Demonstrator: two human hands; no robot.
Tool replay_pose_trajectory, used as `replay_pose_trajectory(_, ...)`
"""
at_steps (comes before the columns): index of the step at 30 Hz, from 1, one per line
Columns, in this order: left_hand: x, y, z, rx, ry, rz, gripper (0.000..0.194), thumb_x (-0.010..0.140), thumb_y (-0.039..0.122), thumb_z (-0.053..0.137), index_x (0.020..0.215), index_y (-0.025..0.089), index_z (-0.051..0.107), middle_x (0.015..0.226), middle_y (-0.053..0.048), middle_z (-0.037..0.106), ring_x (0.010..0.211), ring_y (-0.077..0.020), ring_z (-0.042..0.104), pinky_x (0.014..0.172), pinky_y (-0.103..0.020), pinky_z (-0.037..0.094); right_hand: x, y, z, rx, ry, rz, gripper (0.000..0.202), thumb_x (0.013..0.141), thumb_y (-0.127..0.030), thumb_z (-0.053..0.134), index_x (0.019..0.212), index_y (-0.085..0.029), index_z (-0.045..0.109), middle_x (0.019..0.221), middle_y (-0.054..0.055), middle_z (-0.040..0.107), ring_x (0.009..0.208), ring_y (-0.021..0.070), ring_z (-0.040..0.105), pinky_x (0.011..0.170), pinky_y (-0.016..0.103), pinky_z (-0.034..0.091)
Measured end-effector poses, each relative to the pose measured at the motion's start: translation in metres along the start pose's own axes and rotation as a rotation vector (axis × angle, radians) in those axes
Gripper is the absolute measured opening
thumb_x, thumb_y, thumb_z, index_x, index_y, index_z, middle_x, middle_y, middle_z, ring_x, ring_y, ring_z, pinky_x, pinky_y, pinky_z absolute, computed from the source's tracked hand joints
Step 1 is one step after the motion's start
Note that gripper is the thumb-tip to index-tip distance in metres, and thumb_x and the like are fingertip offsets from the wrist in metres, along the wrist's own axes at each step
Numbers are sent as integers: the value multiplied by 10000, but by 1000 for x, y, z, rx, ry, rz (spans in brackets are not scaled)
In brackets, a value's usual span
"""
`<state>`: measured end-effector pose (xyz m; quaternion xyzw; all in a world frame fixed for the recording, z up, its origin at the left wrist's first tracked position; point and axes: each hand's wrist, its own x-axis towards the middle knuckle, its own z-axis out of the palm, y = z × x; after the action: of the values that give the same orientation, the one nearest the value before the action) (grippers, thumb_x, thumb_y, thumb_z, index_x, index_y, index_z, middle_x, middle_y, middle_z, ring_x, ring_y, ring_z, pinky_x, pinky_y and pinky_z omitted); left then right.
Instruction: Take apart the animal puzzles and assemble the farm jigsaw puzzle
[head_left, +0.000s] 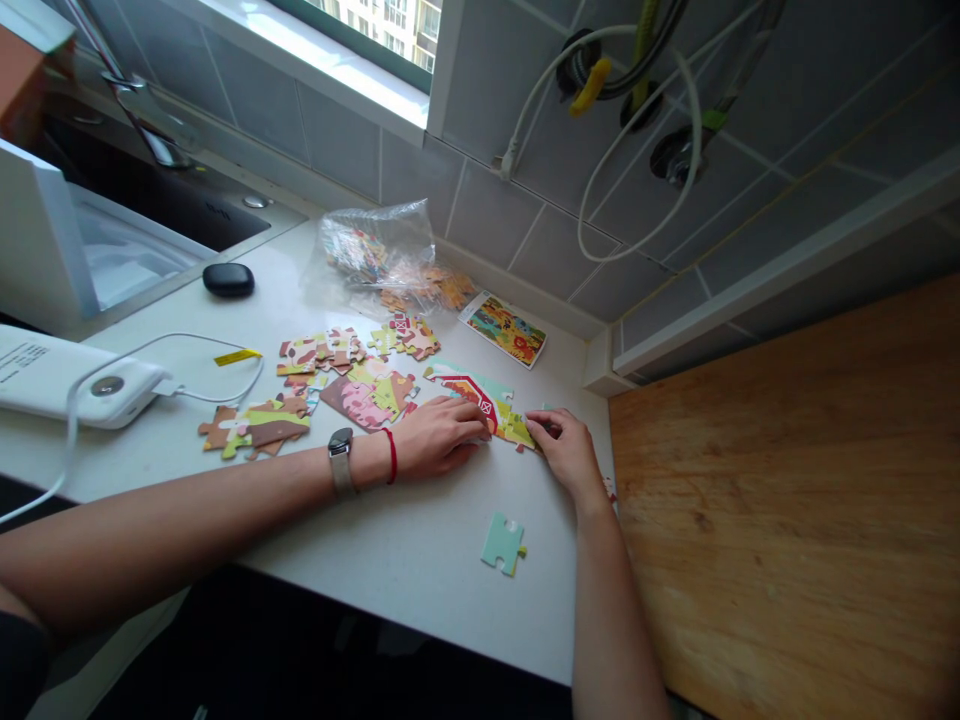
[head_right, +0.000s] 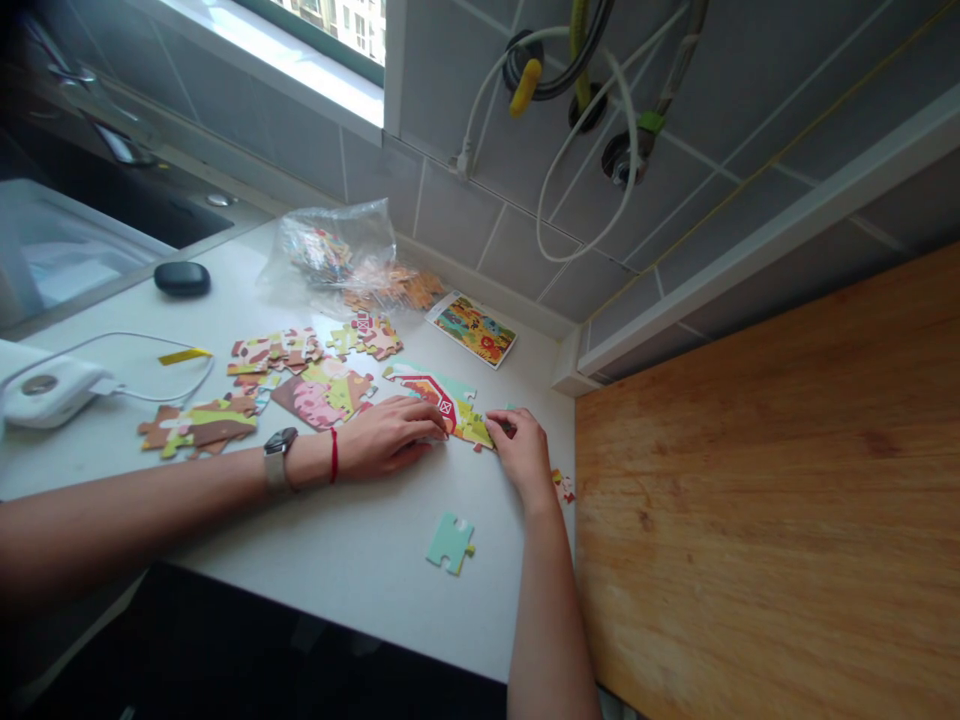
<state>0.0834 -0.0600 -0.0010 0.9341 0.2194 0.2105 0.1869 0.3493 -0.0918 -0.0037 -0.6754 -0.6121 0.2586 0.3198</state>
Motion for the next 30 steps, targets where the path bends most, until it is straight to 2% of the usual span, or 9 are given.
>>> replay_pose_trajectory(8, 0, -1, 1, 5, -10, -4, 212, 986, 194, 557, 1152, 195, 688, 1184, -100, 699, 1089, -249, 660, 959, -389, 504, -3, -1, -5, 77, 31, 14, 348, 812, -471, 693, 937, -176, 829, 918, 94, 742, 721, 190, 612, 685, 329, 487)
replay_pose_trajectory(14, 0, 0, -1, -6, -13, 6, 220, 990, 200, 550, 1161, 201, 688, 1206, -101, 702, 1092, -245, 659, 985, -397, 512, -11, 4, -18, 233, -19, 143, 428, 748, -541, 773, 938, -161, 823, 856, 95, 769, 678, 190, 599, 559, 291, 443)
replay_pose_trajectory(17, -1, 3, -1, -2, -27, 66, 266, 994, 272, 577, 1229, 210, 688, 1332, -110, 670, 1255, -298, 598, 1103, -475, 466, -15, 4, -18, 236, -85, 106, 398, 737, -516, 795, 916, -160, 820, 812, 75, 762, 680, 183, 610, 620, 302, 466)
replay_pose_trajectory(20, -4, 8, 0, 24, -68, 150, 388, 976, 411, 632, 1335, 269, 672, 1526, -97, 556, 1433, -381, 461, 1187, -573, 381, -18, 0, -17, 205, -195, 58, 378, 770, -496, 781, 961, -172, 815, 793, 57, 749, 702, 189, 632, 670, 315, 494)
replay_pose_trajectory(23, -6, 13, 3, 12, -117, 203, 461, 966, 498, 642, 1391, 321, 655, 1590, -63, 502, 1489, -410, 399, 1208, -588, 353, -21, 0, -23, 57, -158, -29, 325, 826, -462, 741, 996, -194, 808, 914, 74, 750, 760, 200, 652, 742, 342, 534)
replay_pose_trajectory(25, -7, 15, 5, -1, -141, 211, 487, 975, 518, 629, 1425, 334, 634, 1582, -51, 517, 1492, -408, 398, 1210, -581, 354, -23, 3, -28, -78, -78, -72, 324, 828, -434, 747, 1053, -207, 802, 1078, 104, 730, 913, 236, 681, 880, 390, 553)
replay_pose_trajectory(26, -7, 15, 6, -3, -151, 209, 492, 982, 519, 621, 1439, 339, 624, 1576, -47, 527, 1490, -406, 401, 1209, -583, 354, -24, 6, -31, -145, -40, -73, 372, 809, -427, 770, 1115, -216, 791, 1188, 120, 704, 1040, 269, 676, 974, 427, 538)
replay_pose_trajectory(28, -8, 15, 7, -8, -159, 208, 493, 988, 517, 617, 1452, 350, 613, 1567, -42, 538, 1489, -400, 405, 1210, -589, 347, -25, 13, -34, -254, 1, -45, 547, 764, -424, 820, 1271, -237, 738, 1416, 140, 605, 1302, 334, 576, 1136, 499, 448)
replay_pose_trajectory(30, -7, 13, 8, -17, -152, 212, 485, 987, 512, 626, 1448, 363, 615, 1569, -40, 536, 1488, -392, 409, 1215, -589, 338, -25, 19, -35, -295, -27, -22, 680, 755, -413, 836, 1392, -250, 664, 1555, 136, 504, 1437, 348, 469, 1214, 522, 369)
